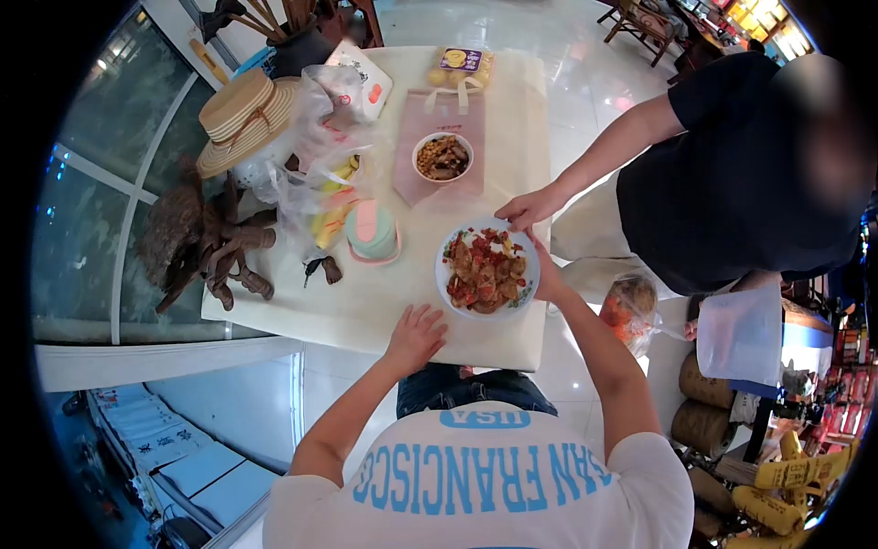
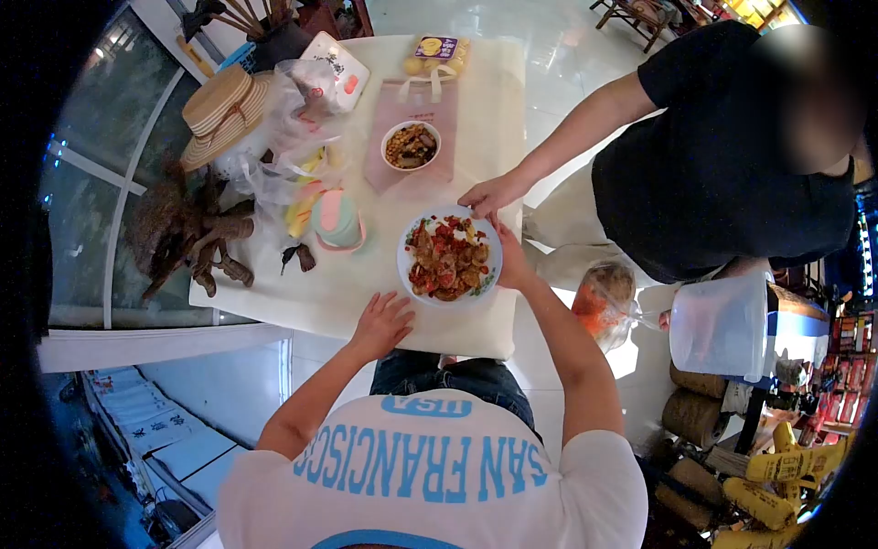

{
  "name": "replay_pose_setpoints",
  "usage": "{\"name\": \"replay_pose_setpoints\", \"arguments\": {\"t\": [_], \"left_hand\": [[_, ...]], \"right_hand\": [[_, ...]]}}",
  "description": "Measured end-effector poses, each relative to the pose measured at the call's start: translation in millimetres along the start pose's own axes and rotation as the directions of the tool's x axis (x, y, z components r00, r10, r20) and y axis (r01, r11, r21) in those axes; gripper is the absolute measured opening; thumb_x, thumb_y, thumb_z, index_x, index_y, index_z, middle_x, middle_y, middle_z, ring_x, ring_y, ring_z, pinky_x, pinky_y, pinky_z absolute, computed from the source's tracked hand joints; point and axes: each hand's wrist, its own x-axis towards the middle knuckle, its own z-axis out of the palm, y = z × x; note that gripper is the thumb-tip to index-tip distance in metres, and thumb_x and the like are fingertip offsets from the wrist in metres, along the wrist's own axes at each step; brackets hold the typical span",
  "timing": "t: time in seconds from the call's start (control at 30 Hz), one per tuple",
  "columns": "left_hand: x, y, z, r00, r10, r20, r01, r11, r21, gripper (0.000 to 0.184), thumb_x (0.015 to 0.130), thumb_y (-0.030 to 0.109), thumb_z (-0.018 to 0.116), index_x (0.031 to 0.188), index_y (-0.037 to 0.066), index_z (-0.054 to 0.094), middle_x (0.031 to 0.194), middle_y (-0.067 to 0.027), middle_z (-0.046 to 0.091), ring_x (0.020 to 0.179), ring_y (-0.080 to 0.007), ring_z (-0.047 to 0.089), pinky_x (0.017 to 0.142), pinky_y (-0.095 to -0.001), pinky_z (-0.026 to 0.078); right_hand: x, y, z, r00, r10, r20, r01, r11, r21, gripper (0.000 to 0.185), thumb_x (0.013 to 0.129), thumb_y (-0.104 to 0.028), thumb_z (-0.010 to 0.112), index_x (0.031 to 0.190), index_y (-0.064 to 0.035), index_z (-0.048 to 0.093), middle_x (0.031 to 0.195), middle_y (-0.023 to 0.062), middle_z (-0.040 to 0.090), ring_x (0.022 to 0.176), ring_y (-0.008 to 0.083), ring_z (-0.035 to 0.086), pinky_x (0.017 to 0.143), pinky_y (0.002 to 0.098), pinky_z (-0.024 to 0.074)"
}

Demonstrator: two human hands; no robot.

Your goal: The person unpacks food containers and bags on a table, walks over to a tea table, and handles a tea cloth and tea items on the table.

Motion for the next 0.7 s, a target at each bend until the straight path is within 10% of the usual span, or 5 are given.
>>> {"name": "replay_pose_setpoints", "arguments": {"t": [0.23,0.43,0.53,0.63,0.7], "left_hand": [[-10.0,6.0,24.3,0.992,-0.107,-0.065,0.103,0.993,-0.056,0.029,0.074,0.019,0.069,0.102,0.011,0.067,0.120,-0.0131,0.055,0.121,-0.0339,0.045,0.100,-0.0477,0.038],[-23.4,23.0,22.7,0.953,-0.152,-0.263,0.133,0.987,-0.090,0.019,0.070,0.014,0.072,0.087,0.008,0.065,0.116,-0.0134,0.057,0.112,-0.0364,0.051,0.095,-0.0457,0.043],[-27.1,25.6,22.6,0.943,-0.172,-0.285,0.157,0.985,-0.076,0.018,0.070,0.016,0.072,0.084,0.009,0.064,0.116,-0.0132,0.057,0.111,-0.0368,0.051,0.095,-0.0452,0.043],[-29.7,28.1,19.8,0.947,-0.213,-0.239,0.194,0.976,-0.102,0.020,0.071,0.016,0.071,0.087,0.007,0.064,0.116,-0.0135,0.056,0.113,-0.0373,0.050,0.090,-0.0450,0.046],[-32.0,27.6,18.9,0.947,-0.196,-0.253,0.172,0.978,-0.115,0.018,0.072,0.016,0.070,0.087,0.007,0.064,0.113,-0.0129,0.057,0.110,-0.0367,0.051,0.088,-0.0444,0.047]], "right_hand": [[-25.5,-15.3,-4.4,0.972,0.226,-0.061,-0.221,0.972,0.073,0.046,0.070,-0.017,0.072,0.115,-0.0114,0.062,0.130,0.0136,0.053,0.130,0.0366,0.036,0.112,0.0461,0.0229],[-10.1,-18.8,12.7,0.985,0.169,-0.026,-0.150,0.781,-0.606,0.044,0.068,-0.024,0.073,0.110,-0.0130,0.064,0.129,0.0132,0.052,0.128,0.0397,0.036,0.107,0.0453,0.0311],[11.4,-13.0,15.0,0.949,0.253,0.190,-0.119,0.841,-0.527,0.041,0.071,-0.029,0.071,0.108,-0.0111,0.065,0.121,0.0137,0.056,0.119,0.0392,0.045,0.100,0.0463,0.0371],[-4.5,-9.2,0.8,0.991,-0.136,0.003,0.113,0.813,-0.571,0.033,0.078,-0.027,0.066,0.105,-0.0087,0.065,0.110,0.0138,0.062,0.108,0.0350,0.054,0.093,0.0451,0.0428],[-16.8,-18.8,-13.6,0.996,0.076,0.043,-0.047,0.882,-0.470,0.030,0.081,-0.025,0.064,0.105,-0.0076,0.065,0.106,0.0138,0.064,0.104,0.0326,0.057,0.089,0.0434,0.0452]]}}
